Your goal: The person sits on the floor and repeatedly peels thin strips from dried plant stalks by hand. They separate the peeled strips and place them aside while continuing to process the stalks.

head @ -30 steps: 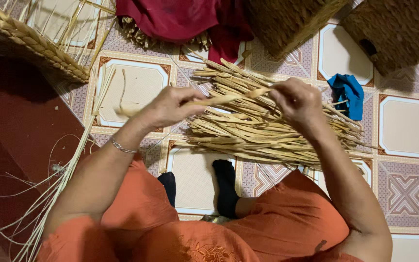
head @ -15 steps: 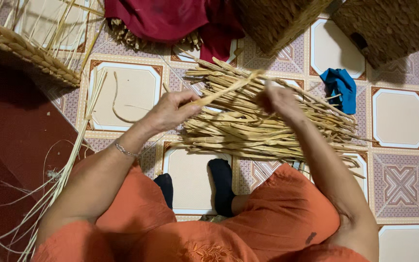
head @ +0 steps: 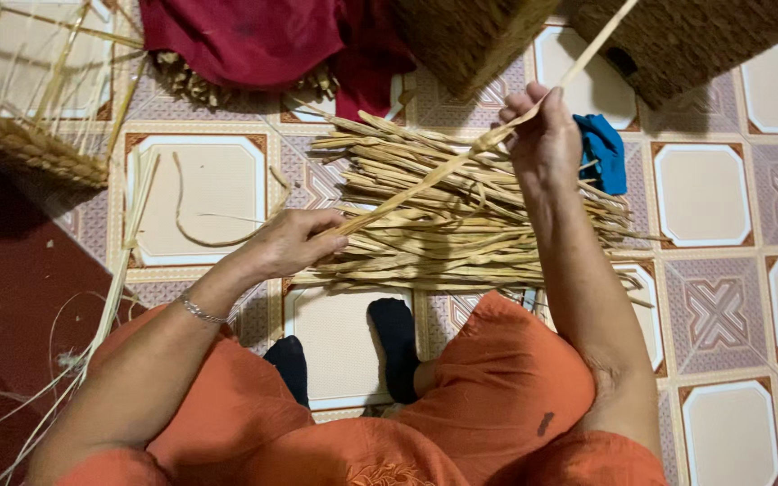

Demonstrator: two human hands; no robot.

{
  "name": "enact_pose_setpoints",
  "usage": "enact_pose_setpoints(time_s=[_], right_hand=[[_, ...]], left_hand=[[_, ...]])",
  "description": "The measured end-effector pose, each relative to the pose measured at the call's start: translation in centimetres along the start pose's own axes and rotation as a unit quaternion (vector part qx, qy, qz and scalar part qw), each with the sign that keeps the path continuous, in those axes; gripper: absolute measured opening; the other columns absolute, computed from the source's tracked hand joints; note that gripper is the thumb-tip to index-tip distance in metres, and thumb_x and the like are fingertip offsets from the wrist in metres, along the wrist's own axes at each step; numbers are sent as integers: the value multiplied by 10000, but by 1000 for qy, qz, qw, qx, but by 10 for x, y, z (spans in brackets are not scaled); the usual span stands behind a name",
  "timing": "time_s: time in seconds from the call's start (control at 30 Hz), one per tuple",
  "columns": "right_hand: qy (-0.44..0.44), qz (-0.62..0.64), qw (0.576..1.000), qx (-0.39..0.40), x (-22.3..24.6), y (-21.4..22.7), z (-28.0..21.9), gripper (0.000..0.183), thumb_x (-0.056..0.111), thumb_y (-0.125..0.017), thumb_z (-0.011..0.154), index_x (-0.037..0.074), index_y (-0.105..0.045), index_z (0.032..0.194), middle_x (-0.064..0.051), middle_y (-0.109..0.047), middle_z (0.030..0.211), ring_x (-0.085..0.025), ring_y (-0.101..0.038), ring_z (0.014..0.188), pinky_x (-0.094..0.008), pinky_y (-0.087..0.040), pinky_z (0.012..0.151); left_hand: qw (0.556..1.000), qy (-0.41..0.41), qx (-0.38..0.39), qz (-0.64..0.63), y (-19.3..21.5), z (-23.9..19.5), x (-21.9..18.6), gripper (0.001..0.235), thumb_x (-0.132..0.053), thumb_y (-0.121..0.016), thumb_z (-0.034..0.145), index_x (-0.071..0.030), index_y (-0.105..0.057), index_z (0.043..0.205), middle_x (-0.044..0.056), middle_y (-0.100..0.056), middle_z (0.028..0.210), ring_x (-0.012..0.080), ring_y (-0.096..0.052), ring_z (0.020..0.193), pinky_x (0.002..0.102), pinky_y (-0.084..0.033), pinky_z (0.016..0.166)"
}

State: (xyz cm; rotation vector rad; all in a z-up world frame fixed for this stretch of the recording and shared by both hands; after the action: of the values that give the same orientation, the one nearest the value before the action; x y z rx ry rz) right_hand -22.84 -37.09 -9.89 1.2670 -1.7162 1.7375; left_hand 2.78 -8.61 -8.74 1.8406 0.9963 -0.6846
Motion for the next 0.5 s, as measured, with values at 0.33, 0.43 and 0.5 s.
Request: enact_pose_setpoints(time_s=[0.33,0.43,0.5], right_hand=[[92,33,985,-145,86,70,16,352,331,-499,1078,6,-634,1084,-65,-606,762,-185,-588,625,-418,-560,702],[85,33,986,-143,90,99,29,313,292,-508,1083,10,-634,1032,-44,-580,706,-183,-553,564,-403,-516,634],[80,30,983,-161,86,119,38,297,255,-511,1091,-2,-637,1013,-39,-566,672,-185,-539,540,-392,-490,597]], left_hand=[[989,-29,60,-134,-28,-8,-16,319,-317,-538,1028,-69,-721,945,10,-569,555,79,-502,435,231,-404,376],[991,-97,33,-86,-38,-17,-39,306,-297,-536,1026,-80,-732,934,-17,-601,568,60,-529,437,223,-445,380],[988,-145,-6,-59,-46,-26,-54,271,-275,-550,1016,-93,-723,916,-70,-651,626,44,-566,450,233,-496,376]])
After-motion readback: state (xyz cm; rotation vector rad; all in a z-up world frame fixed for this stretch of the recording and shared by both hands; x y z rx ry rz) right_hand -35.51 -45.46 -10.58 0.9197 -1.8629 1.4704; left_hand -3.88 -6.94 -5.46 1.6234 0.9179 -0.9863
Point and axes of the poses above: each hand's wrist, its own z-axis towards the middle knuckle, its own y-axis out of the back of the hand, x = y × z, the point moved 9 cm from there along z, towards the middle knuckle
